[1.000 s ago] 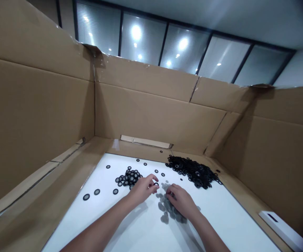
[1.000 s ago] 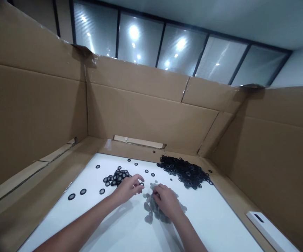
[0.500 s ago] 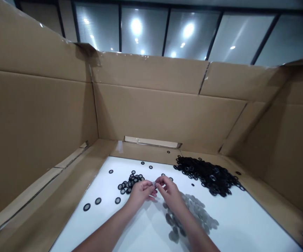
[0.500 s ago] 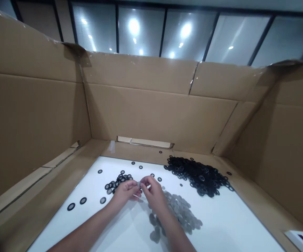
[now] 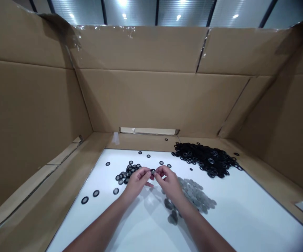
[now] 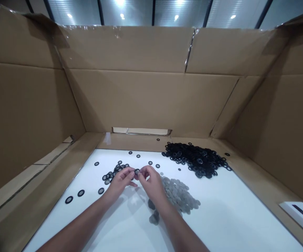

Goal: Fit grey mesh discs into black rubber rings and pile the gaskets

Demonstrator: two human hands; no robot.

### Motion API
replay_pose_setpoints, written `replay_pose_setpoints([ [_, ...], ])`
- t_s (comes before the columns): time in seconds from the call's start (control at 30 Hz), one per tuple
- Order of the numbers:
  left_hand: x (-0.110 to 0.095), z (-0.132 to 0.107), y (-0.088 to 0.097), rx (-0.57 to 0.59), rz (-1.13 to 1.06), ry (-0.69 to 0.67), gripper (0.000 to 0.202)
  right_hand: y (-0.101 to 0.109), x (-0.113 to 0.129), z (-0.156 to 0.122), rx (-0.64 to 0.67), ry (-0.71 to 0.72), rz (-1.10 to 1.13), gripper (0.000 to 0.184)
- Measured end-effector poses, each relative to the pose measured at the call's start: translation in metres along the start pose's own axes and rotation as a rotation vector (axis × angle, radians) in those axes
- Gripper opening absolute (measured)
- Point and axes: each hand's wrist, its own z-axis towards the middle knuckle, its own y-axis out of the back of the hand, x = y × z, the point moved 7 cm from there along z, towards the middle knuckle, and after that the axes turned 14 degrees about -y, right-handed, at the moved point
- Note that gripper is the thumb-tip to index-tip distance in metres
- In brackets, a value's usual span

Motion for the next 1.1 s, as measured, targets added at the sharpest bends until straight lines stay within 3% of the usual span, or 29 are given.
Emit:
replay_pose_setpoints([
  [0.2, -0.002, 0.001, 0.001, 0.006, 0.077, -0.032, 0.037, 0.0, 0.0, -0.001, -0.015, -0.024, 0.034, 0.01],
  [0.4, -0.005, 0.0, 0.001, 0.006, 0.093, -0.038, 0.035, -0.009, -0.001, -0.001, 0.116, -0.047, 0.115, 0.015],
  [0.7, -0.011, 0.001, 0.0, 0.037, 0.021, -0.042, 0.038, -0.015, -0.006, 0.0, 0.195, -0.083, 0.268, 0.034],
  [0.9, -0.014, 0.0, -0.001, 0.064, -0.015, -0.014, 0.039, -0.018, -0.006, -0.001, 0.208, -0.133, 0.373, 0.037],
  [1.1, -0.009, 0.0, 0.002, -0.009, 0.009, -0.013, 0.038, -0.024, -0.01, -0.006, 0.163, -0.204, 0.429, 0.04],
])
